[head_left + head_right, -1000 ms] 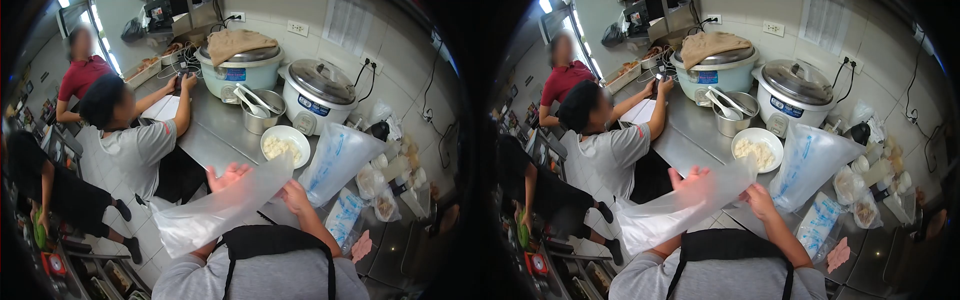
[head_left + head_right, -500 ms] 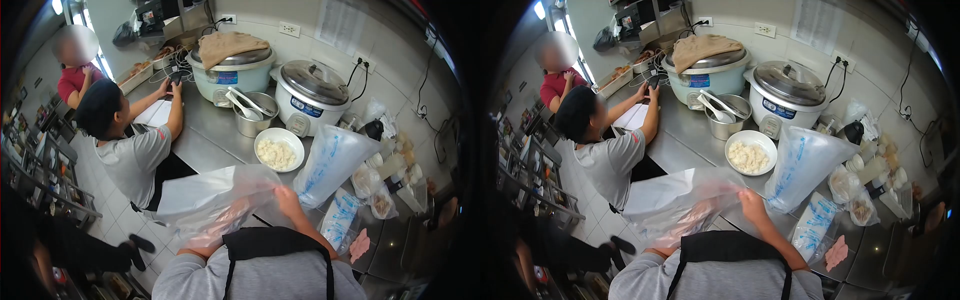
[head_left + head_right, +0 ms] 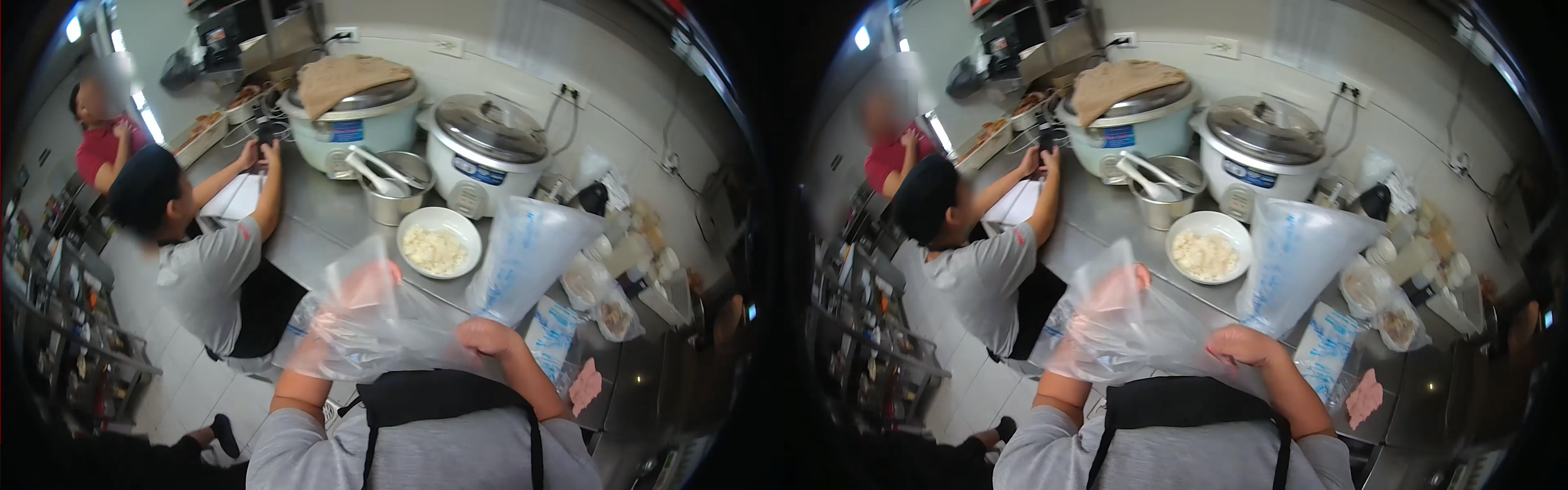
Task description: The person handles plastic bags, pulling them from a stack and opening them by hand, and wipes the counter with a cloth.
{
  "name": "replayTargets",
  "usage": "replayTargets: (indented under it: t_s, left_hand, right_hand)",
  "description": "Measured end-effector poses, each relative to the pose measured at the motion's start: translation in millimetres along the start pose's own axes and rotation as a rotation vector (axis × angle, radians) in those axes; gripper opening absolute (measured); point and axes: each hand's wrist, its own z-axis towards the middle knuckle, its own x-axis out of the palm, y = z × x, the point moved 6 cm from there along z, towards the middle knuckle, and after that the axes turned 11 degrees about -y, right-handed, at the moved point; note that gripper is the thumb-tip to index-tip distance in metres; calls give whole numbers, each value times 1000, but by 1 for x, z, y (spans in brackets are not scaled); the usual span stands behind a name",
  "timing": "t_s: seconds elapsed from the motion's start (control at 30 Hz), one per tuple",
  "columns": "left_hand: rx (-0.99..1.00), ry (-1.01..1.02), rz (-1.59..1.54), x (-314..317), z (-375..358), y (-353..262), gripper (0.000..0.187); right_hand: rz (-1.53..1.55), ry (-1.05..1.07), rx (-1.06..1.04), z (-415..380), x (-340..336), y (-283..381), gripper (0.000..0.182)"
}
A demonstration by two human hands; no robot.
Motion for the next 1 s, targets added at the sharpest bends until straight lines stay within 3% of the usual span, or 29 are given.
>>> replayTargets:
  t_s: [0.03,0.13,0.23,0.33,0.4,0.5,0.57,0.6,0.67,0.73,0.77,0.83,0.9,1.0]
  left_hand:
    - [4,37,23,4,1,-4,16]
    - [48,210,-102,24,4,-19,19]
    - [117,447,-413,50,4,-38,22]
    - [127,699,-797,89,20,-49,25]
    - [90,824,-994,122,45,-52,28]
    - [-34,793,-1052,172,103,-44,31]
    - [-238,655,-933,197,141,-20,23]
    - [-335,583,-868,203,159,3,19]
    - [-585,767,-822,203,177,74,20]
    - [-569,1054,-914,190,172,138,24]
    - [-675,801,-802,177,175,188,27]
    - [-792,443,-566,160,142,235,32]
    - [-831,289,-449,150,103,252,33]
    - [-735,152,-406,142,100,250,32]
  right_hand:
    - [-36,-62,-54,-3,-7,1,20]
    - [846,-217,-348,-20,-37,23,24]
    - [1005,-240,-514,-42,-61,37,25]
    - [1009,-468,-575,-68,-92,45,27]
    - [989,-463,-624,-79,-117,65,33]
    - [841,-629,-757,-90,-156,115,37]
    - [759,-800,-770,-97,-170,139,36]
    - [794,-566,-696,-82,-185,113,35]
    - [837,-95,-537,-46,-233,33,34]
    - [894,-803,-175,-32,-224,-42,36]
    - [1012,-801,-123,-26,-196,-56,34]
    - [866,-909,79,-4,-182,-146,38]
    - [742,-920,297,-4,-156,-182,43]
    - [557,-1126,384,-15,-147,-141,45]
